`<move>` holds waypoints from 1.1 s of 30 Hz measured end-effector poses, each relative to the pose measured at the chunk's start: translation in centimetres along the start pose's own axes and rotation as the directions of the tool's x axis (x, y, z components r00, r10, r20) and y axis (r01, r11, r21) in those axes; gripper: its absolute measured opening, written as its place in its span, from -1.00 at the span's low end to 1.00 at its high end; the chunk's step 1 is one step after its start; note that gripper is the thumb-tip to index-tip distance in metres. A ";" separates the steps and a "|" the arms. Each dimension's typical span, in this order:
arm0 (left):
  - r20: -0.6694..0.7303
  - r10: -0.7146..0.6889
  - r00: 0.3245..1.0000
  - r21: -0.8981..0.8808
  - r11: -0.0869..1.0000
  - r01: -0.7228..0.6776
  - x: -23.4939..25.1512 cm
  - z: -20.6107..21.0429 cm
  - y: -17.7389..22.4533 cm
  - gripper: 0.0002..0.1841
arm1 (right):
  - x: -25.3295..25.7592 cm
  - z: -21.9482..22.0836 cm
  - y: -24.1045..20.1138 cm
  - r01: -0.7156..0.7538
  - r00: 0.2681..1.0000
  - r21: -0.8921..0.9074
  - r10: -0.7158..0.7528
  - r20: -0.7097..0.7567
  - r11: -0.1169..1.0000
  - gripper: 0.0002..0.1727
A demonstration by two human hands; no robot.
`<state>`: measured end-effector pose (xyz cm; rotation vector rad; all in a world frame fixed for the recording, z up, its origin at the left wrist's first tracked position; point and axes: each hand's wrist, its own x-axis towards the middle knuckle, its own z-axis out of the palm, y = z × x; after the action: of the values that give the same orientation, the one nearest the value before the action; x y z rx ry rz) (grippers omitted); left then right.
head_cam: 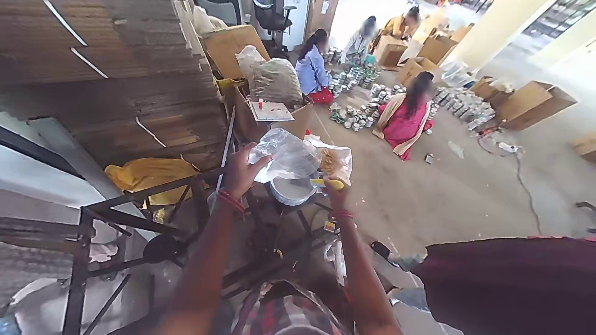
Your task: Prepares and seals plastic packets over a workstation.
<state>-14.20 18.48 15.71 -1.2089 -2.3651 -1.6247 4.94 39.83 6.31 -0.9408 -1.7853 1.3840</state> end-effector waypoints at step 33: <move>0.022 0.009 1.000 0.064 0.998 -0.011 1.9 0.6 0.1 -0.58 | 0.1 -0.5 0.1 -0.057 0.998 0.054 0.058 -0.010 0.997 -0.78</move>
<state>-15.25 20.06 16.31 -1.2306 -2.3997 -1.5288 5.37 40.18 6.29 -0.9766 -1.7161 1.4526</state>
